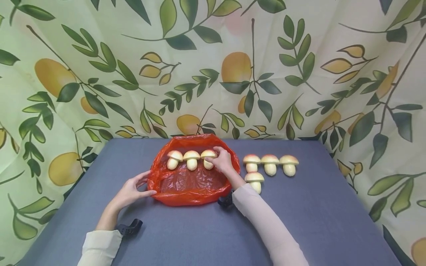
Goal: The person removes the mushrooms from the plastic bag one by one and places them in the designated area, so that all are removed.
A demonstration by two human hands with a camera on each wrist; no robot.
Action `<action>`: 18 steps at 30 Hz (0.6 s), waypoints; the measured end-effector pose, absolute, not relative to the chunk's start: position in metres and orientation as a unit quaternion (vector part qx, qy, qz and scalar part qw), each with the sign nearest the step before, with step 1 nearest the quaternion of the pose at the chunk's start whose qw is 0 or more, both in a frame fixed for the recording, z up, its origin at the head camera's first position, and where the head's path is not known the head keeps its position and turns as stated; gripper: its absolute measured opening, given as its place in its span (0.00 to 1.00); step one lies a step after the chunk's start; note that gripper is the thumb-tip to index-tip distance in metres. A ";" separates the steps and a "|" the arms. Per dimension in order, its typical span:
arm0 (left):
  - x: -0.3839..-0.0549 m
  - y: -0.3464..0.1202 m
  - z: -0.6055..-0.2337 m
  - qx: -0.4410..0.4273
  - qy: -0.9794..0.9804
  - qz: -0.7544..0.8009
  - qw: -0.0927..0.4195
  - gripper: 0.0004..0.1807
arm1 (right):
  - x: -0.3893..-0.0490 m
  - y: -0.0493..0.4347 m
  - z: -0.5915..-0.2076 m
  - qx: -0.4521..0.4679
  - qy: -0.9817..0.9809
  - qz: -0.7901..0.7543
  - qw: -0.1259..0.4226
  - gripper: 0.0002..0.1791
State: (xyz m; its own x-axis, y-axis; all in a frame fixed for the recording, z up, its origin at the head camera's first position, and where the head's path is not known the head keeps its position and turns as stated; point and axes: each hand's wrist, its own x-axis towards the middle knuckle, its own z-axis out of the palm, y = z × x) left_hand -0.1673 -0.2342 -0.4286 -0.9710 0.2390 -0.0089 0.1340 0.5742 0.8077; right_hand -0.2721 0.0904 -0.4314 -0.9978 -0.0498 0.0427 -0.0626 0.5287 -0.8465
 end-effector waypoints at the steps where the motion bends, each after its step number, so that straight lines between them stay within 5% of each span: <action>1: -0.167 -0.234 -0.428 0.105 0.885 0.449 0.058 0.42 | -0.273 0.090 -0.432 0.030 -0.874 0.485 0.005 0.33; 18: -0.166 -0.233 -0.429 0.105 0.885 0.450 0.056 0.42 | -0.279 0.085 -0.444 -0.002 -0.872 0.489 -0.014 0.34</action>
State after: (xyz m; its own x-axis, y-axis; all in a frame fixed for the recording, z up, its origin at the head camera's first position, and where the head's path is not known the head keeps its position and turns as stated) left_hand -0.1662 -0.2326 -0.4291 -0.9716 0.2364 -0.0040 0.1361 0.5731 0.8081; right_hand -0.2795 0.0855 -0.4443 -0.9996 -0.0100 -0.0276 0.0183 0.5216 -0.8530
